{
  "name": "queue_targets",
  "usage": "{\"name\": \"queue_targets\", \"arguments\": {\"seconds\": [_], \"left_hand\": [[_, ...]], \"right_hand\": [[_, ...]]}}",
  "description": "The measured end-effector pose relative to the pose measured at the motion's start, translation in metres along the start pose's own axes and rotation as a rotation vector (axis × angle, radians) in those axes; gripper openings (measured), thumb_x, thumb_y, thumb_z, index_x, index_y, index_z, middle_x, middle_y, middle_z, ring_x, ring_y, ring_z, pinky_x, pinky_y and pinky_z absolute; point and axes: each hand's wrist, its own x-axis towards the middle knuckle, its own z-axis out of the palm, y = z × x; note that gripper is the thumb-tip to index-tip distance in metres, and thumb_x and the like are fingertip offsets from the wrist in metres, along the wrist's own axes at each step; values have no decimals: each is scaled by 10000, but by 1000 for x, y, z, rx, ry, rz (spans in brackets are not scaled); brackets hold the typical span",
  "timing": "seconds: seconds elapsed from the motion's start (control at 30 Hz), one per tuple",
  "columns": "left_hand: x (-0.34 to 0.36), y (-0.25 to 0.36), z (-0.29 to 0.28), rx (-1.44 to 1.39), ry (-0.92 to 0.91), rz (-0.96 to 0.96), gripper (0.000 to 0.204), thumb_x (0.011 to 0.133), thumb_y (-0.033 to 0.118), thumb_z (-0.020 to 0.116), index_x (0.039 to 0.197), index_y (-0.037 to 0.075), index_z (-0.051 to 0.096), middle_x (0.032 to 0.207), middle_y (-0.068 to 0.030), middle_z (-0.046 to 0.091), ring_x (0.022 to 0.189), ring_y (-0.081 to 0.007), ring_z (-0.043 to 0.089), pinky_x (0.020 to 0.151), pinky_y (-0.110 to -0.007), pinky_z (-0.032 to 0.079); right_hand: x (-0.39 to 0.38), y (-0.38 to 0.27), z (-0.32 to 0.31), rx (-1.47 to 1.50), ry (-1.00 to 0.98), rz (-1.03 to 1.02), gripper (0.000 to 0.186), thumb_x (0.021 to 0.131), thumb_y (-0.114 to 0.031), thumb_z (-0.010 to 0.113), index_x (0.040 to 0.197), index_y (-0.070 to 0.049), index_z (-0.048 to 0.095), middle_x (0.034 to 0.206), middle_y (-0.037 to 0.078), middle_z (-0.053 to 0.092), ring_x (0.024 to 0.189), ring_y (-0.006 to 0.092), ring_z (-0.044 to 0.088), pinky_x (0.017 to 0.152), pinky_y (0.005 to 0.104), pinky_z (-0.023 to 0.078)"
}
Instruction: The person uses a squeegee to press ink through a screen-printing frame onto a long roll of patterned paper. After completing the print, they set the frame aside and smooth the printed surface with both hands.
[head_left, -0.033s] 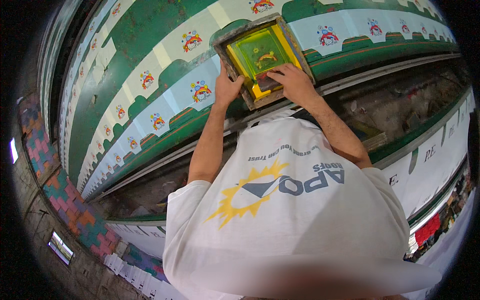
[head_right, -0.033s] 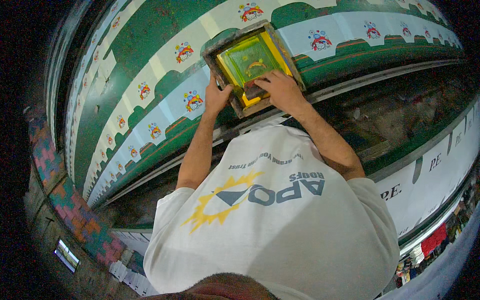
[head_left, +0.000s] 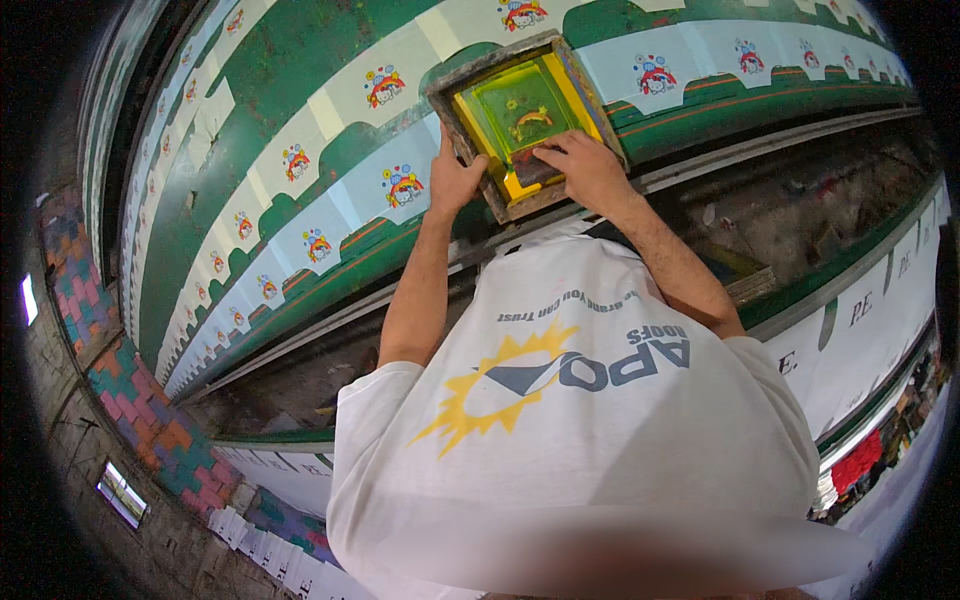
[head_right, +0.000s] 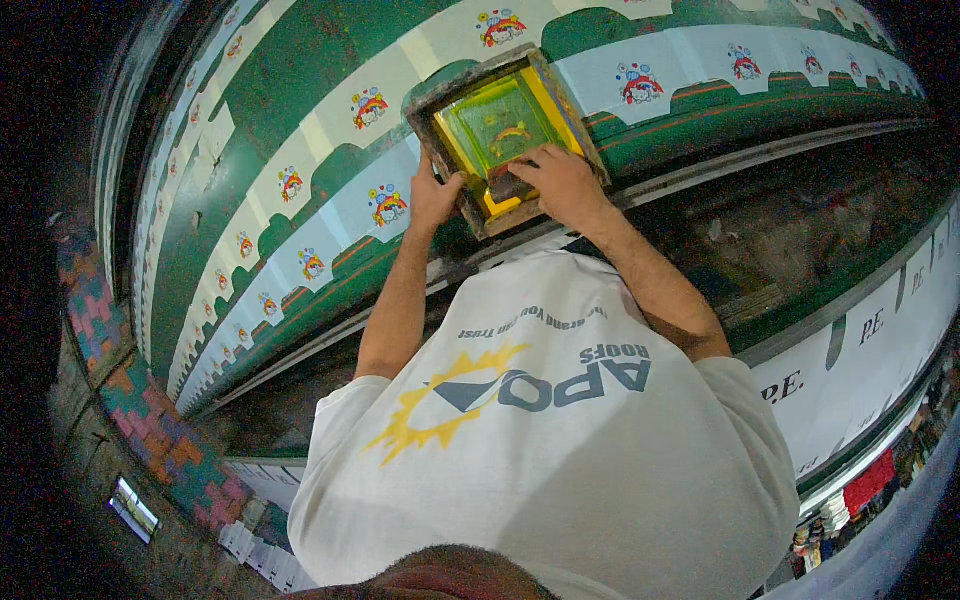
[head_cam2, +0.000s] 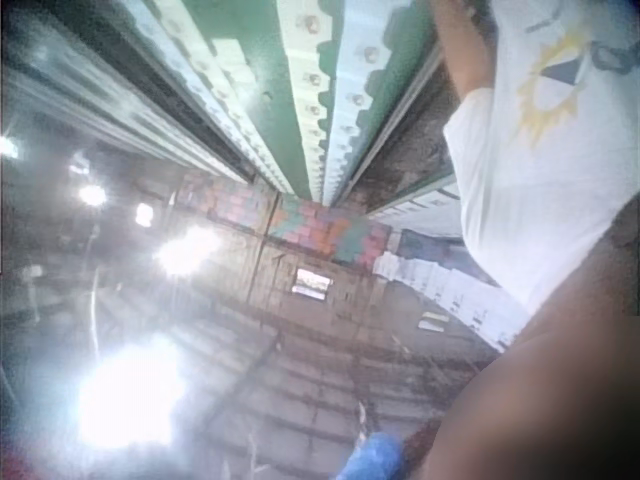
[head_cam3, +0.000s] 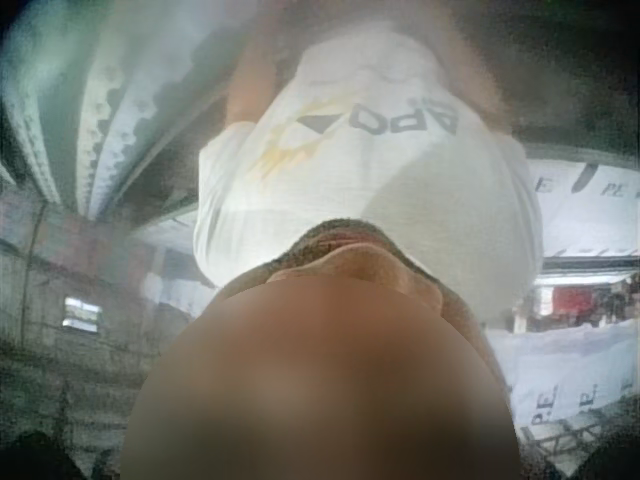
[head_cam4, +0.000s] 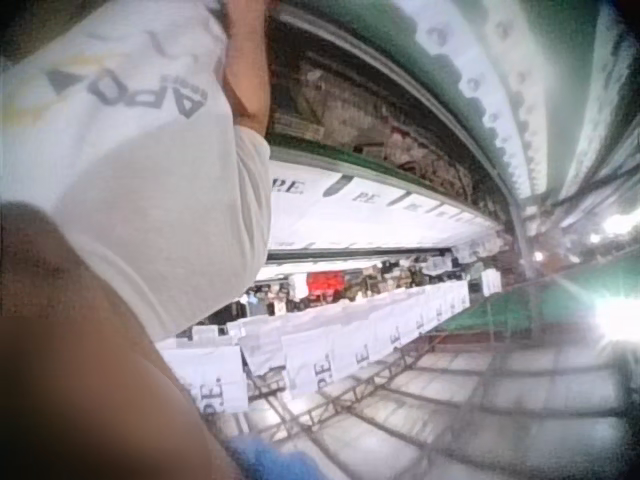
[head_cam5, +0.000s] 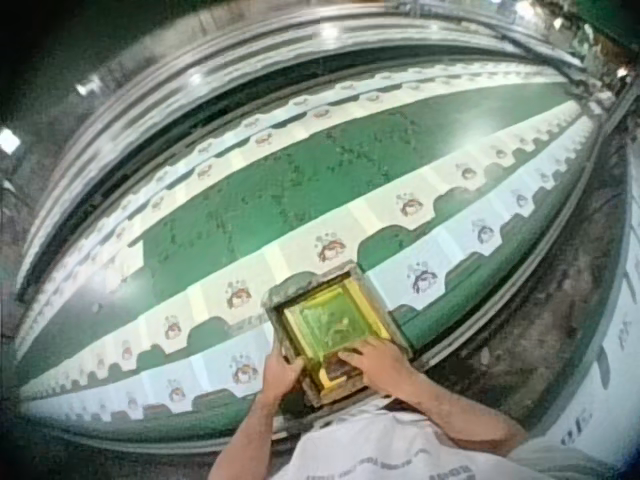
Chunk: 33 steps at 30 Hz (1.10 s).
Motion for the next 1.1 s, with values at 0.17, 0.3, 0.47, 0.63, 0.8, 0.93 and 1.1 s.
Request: {"name": "queue_targets", "arguments": {"seconds": [0.17, 0.3, 0.47, 0.63, 0.8, 0.93, 1.1], "left_hand": [[8, 2, 0, 5, 26, 10, 1074, 826, 221, 760, 1711, 29, 181, 1104, -211, 808, 880, -327, 802, 807, -412, 640], [8, 0, 2, -56, 15, -51, 1061, 829, 207, 769, 1711, 45, 203, 1112, -206, 808, 873, -322, 803, 808, -408, 641], [7, 0, 2, 16, 73, 86, 1061, 835, 217, 772, 1705, 15, 199, 1087, -208, 810, 828, -332, 800, 786, -405, 638], [5, 10, -4, 52, -25, -79, 1065, 845, 272, 751, 1690, -41, 184, 1071, -276, 786, 860, -388, 789, 811, -444, 633], [4, 14, -5, 151, -34, -66, 1105, 860, 333, 721, 1680, -89, 111, 1023, -325, 762, 923, -466, 768, 823, -503, 617], [6, 13, -5, 128, -46, -39, 1119, 869, 323, 725, 1690, -50, 63, 1058, -321, 761, 948, -488, 759, 839, -520, 614], [6, 11, -7, 106, -105, -122, 1101, 886, 327, 734, 1704, 6, 69, 1106, -319, 763, 974, -495, 757, 871, -530, 618]], "right_hand": [[6, 1, -8, -2, -36, 17, 602, 795, 11, 731, 1375, -147, 714, 1321, 70, 669, 1256, 304, 614, 1061, 435, 536], [13, 3, -10, 1, -78, 27, 590, 797, -5, 735, 1370, -144, 716, 1301, 77, 673, 1235, 313, 621, 1050, 438, 542], [14, 4, -14, 31, -20, -22, 571, 808, -46, 753, 1371, -138, 711, 1273, 89, 672, 1219, 323, 627, 1047, 448, 547], [-4, 2, -16, 15, -104, 2, 586, 799, -24, 755, 1371, -143, 705, 1272, 87, 671, 1240, 322, 622, 1046, 441, 549], [10, 7, -1, -7, 13, -40, 581, 803, 13, 743, 1361, -146, 710, 1268, 101, 679, 1230, 337, 627, 1057, 455, 547], [64, 20, 4, -5, 84, -31, 585, 824, 49, 703, 1370, -161, 716, 1275, 117, 694, 1218, 349, 637, 1056, 470, 547], [126, 31, -15, -64, -88, 22, 521, 858, 39, 664, 1340, -145, 738, 1234, 133, 719, 1176, 377, 667, 1028, 489, 543]]}}
